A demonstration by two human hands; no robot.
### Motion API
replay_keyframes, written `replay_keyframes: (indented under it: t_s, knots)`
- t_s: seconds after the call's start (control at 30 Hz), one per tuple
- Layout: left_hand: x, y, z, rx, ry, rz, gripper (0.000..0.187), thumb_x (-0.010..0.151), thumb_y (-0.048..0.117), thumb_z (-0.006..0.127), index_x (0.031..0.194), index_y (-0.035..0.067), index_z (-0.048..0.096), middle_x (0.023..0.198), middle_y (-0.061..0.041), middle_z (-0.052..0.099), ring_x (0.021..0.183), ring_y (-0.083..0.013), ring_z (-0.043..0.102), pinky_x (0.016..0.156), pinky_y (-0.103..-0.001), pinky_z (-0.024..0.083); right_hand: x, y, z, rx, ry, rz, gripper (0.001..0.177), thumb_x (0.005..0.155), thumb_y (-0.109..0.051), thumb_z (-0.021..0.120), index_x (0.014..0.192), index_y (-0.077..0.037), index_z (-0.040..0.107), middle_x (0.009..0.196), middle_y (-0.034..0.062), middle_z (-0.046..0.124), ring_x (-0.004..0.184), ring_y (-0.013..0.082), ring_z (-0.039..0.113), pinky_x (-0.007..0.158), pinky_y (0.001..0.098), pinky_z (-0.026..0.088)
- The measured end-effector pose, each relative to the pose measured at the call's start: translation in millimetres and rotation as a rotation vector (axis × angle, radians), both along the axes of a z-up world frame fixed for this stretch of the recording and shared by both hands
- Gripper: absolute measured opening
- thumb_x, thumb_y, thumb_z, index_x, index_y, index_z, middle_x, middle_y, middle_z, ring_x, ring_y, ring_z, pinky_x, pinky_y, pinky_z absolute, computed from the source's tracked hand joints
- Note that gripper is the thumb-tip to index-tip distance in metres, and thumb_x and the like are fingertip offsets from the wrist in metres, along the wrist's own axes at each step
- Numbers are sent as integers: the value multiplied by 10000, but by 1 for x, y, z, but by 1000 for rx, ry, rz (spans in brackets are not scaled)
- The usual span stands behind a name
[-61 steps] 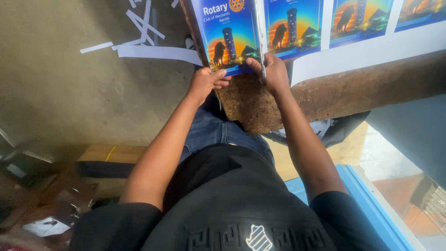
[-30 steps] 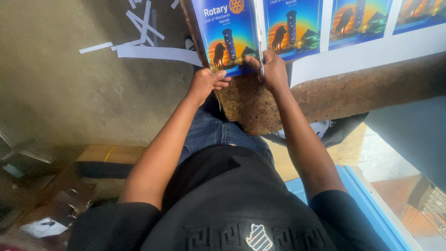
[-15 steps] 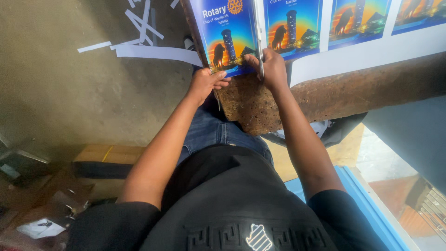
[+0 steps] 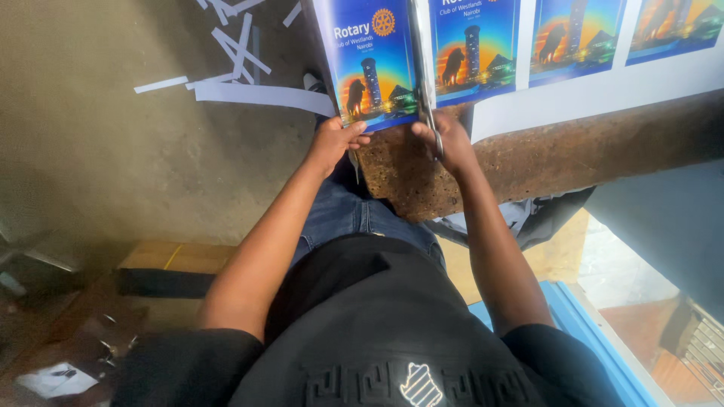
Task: The person uses scissors to cut a large sheet of printed posters into individual pieces. They hold the sheet steady with one hand while cutting along the printed lines with the other, then reposition the sheet to continue cutting.
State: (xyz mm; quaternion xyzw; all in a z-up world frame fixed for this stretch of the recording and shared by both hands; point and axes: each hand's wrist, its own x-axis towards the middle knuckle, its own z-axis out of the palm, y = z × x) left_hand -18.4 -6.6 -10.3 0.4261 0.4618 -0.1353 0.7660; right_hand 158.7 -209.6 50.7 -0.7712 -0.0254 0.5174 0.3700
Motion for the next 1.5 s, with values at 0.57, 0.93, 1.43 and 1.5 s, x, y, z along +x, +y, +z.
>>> replay_keyframes:
  t_s: [0.57,0.93,1.43,1.5]
  knots:
    - [-25,-9,27,120,-43,-5,301,917,278,802,1131,106,678,948,-50,786,858,-146,790,721,-211,607,-93,-121,9,-273,-239,261,674,854,-688,762,837,-31,611,771,266,679,864,471,693,794,488,526]
    - [-21,48,88,355,-144,-152,206,873,329,849,966,154,794,806,-19,782,837,-109,765,749,-231,564,-121,-104,6,-369,-478,232,656,870,-720,719,874,-76,596,793,239,678,882,458,703,783,508,546]
    - [33,200,215,822,-248,-281,376,802,527,826,865,170,729,777,-26,719,810,-266,729,782,-418,559,-214,-60,-28,-409,-391,-114,583,854,-720,802,838,-150,679,741,130,712,837,350,737,739,414,545]
    - [36,221,234,777,-482,-265,260,880,380,737,979,141,710,916,-12,719,912,-213,695,870,-387,530,-221,-37,-8,-395,-389,-45,591,873,-734,676,815,-150,611,713,88,625,743,280,640,660,415,437]
